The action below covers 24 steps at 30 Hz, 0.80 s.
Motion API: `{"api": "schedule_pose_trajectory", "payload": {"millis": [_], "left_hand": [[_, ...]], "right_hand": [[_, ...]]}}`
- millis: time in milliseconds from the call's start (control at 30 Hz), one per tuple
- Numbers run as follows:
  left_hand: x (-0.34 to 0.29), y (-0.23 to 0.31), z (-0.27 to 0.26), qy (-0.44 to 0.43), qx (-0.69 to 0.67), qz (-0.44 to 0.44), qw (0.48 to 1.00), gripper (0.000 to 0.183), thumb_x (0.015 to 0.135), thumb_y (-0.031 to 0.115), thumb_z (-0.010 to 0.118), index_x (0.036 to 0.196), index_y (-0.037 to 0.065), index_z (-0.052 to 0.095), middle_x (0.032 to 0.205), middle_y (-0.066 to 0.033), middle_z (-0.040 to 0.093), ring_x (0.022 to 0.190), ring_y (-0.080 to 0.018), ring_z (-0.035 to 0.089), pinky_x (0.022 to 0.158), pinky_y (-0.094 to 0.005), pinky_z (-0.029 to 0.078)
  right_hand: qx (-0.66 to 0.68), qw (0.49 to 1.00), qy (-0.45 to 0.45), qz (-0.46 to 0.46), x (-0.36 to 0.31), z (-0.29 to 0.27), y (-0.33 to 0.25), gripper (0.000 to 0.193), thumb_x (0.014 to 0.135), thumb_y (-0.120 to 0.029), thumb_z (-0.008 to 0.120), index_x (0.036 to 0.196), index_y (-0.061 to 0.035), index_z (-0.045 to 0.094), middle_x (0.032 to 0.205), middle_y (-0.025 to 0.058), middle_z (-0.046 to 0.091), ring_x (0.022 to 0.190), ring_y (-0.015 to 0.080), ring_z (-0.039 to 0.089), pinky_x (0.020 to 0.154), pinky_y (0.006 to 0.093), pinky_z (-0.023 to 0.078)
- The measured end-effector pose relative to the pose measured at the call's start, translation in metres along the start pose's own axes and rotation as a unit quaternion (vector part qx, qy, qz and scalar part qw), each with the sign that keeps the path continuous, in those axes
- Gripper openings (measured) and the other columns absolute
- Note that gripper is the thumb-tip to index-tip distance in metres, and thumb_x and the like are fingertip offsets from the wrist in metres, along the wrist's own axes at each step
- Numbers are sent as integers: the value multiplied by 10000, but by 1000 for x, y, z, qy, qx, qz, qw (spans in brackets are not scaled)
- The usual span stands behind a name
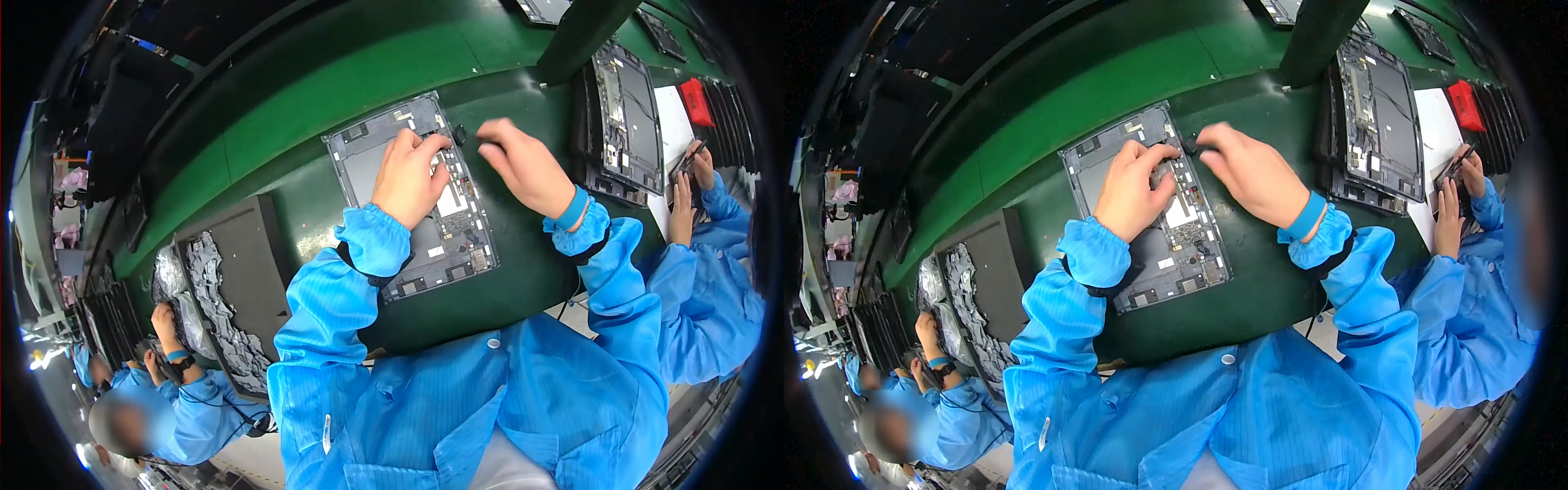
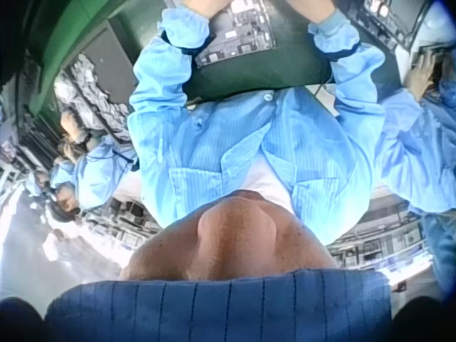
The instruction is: The recorder is assembling an electronic device, specifically installing components and using tweezers on a tablet or screen assembly.
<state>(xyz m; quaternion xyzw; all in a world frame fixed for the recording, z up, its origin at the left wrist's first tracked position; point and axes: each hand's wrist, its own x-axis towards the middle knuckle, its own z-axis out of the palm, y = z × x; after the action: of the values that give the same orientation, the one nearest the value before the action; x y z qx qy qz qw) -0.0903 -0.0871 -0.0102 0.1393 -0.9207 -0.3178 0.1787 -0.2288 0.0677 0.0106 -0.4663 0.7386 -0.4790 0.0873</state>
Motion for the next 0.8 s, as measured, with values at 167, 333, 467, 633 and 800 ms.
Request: {"api": "schedule_pose_trajectory", "payload": {"millis": [167,333,467,633,800], "left_hand": [[1,1,0,-1,-3,-27,1000,306,786,102,677,1092,119,685,867,-107,530,788,-268,572,716,-382,493],[0,1,3,0,-7,-27,1000,313,781,98,678,1093,118,685,869,-112,533,807,-280,572,732,-384,490],[0,0,3,6,-4,-16,1000,307,777,94,679,1083,110,685,872,-117,535,824,-289,570,744,-390,486],[-1,-5,2,4,-8,-8,1000,306,785,81,675,1090,100,669,864,-116,540,811,-279,576,732,-386,490],[-25,-8,-37,188,41,-76,978,256,861,72,647,1086,5,547,906,-145,615,705,-245,628,639,-363,522]], "right_hand": [[-198,965,-54,-164,7,8,-2,152,803,-78,651,953,-104,656,848,45,591,821,259,634,731,389,514],[-221,959,-54,-171,9,15,7,172,772,-59,643,928,-105,701,836,26,606,818,234,639,724,370,513],[-217,956,-59,-191,12,17,8,158,756,-52,632,886,-90,714,835,30,614,824,225,645,714,359,509],[-217,954,-70,-195,11,21,3,163,765,-45,626,902,-77,709,835,39,615,800,249,642,701,379,512],[1,1000,-16,10,-7,12,4,174,867,-101,630,1020,-42,692,934,122,678,842,287,685,716,366,548]]}}
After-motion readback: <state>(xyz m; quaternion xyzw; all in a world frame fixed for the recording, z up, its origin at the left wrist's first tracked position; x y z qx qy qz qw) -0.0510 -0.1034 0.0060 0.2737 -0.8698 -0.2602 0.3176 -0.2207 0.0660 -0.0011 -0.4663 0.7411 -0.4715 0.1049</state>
